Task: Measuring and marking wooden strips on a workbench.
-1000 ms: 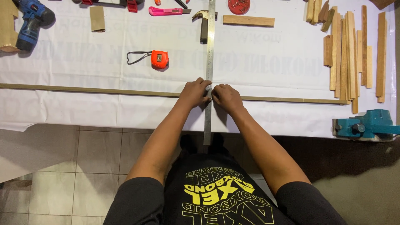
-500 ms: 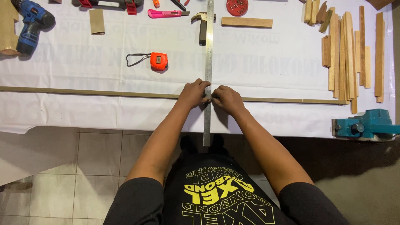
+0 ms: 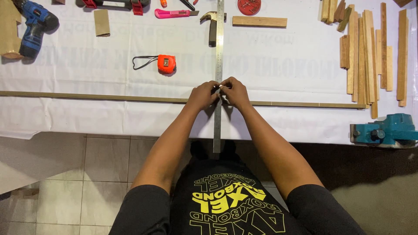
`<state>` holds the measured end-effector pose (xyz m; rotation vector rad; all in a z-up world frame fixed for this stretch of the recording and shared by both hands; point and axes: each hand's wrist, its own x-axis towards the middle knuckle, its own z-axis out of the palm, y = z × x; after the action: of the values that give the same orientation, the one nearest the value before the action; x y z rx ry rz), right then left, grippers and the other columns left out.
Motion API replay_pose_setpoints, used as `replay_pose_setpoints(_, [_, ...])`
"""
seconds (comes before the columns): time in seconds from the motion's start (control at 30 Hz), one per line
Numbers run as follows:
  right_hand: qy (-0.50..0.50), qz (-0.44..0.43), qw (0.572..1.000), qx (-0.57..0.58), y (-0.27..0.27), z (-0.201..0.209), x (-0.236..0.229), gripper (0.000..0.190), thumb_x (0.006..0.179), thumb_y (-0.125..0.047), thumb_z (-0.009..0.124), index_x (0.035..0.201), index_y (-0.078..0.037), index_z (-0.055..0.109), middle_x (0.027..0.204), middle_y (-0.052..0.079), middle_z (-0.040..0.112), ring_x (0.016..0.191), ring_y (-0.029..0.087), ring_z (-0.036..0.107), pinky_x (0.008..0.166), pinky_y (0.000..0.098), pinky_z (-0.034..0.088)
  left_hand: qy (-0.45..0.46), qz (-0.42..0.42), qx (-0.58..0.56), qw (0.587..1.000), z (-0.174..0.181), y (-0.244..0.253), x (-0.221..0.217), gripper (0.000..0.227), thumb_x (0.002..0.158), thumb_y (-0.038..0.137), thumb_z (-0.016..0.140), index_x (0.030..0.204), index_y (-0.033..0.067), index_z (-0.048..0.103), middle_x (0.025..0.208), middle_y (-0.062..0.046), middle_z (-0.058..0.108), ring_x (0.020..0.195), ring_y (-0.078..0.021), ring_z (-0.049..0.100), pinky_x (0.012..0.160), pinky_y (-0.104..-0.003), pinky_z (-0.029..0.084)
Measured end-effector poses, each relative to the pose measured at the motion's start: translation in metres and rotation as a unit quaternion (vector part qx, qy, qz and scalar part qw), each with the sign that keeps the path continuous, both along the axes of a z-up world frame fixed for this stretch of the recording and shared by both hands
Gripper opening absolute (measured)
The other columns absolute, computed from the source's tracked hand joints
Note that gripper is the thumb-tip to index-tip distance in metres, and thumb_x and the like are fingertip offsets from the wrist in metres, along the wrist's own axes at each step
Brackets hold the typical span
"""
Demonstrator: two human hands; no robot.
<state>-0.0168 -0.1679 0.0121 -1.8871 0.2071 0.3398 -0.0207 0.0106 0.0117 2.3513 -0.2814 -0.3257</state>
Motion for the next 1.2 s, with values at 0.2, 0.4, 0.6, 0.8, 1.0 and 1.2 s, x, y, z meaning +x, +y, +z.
replay_pose_setpoints(0.2, [0.012,-0.028,0.998,0.052,-0.001,0.004,-0.002,0.014,0.095,-0.012,0.070,0.102,-0.001,0.065,0.085,0.006,0.068,0.066,0.012,0.060,0.058,0.0280,0.050,0.040,0.061,-0.031,0.997,-0.004,-0.005,0.002,0.056,0.086,0.019,0.075,0.138,0.0188,0.054,0.094,-0.003,0.075,0.091,-0.0265,0.072,0.080,-0.041,0.055])
replay_pose_setpoints(0.4, [0.040,-0.049,0.995,0.084,0.002,0.022,-0.009,0.015,0.093,-0.013,0.069,0.102,-0.003,0.064,0.088,0.004,0.071,0.073,0.010,0.069,0.064,0.0252,0.058,0.078,0.064,-0.049,0.994,0.007,-0.005,0.003,0.068,0.081,0.017,0.078,0.144,0.0200,0.051,0.087,-0.004,0.073,0.084,-0.0246,0.072,0.075,-0.040,0.055])
replay_pose_setpoints(0.6, [0.015,-0.043,0.992,0.121,0.006,0.013,-0.005,0.016,0.095,-0.015,0.071,0.103,-0.004,0.064,0.092,0.004,0.070,0.081,0.012,0.069,0.068,0.0271,0.058,0.078,0.075,-0.123,0.986,0.011,0.011,0.007,0.084,0.080,0.015,0.079,0.154,0.0152,0.038,0.087,-0.003,0.074,0.081,-0.0205,0.072,0.075,-0.035,0.056])
replay_pose_setpoints(0.8, [0.000,-0.032,0.989,0.147,0.029,0.025,-0.008,0.016,0.095,-0.017,0.070,0.103,-0.005,0.064,0.095,0.004,0.070,0.087,0.012,0.070,0.072,0.0289,0.059,0.090,0.078,-0.138,0.983,0.015,0.039,0.007,0.067,0.084,0.017,0.078,0.147,0.0157,0.055,0.088,-0.003,0.072,0.078,-0.0161,0.072,0.073,-0.032,0.057])
replay_pose_setpoints(1.0, [0.015,-0.041,0.987,0.156,0.061,0.030,-0.019,0.013,0.096,-0.015,0.069,0.103,-0.006,0.063,0.096,0.005,0.071,0.088,0.013,0.069,0.072,0.0279,0.057,0.080,0.071,-0.111,0.988,0.018,0.072,0.000,0.058,0.085,0.018,0.077,0.141,0.0162,0.060,0.089,-0.001,0.073,0.079,-0.0160,0.071,0.075,-0.033,0.056])
replay_pose_setpoints(1.2, [0.023,-0.043,0.983,0.177,0.086,0.033,-0.025,0.013,0.095,-0.016,0.068,0.103,-0.007,0.062,0.097,0.003,0.071,0.090,0.011,0.071,0.071,0.0248,0.057,0.097,0.091,-0.141,0.981,0.016,0.094,-0.009,0.054,0.085,0.015,0.075,0.138,0.0136,0.061,0.089,0.000,0.073,0.078,-0.0138,0.073,0.074,-0.031,0.059])
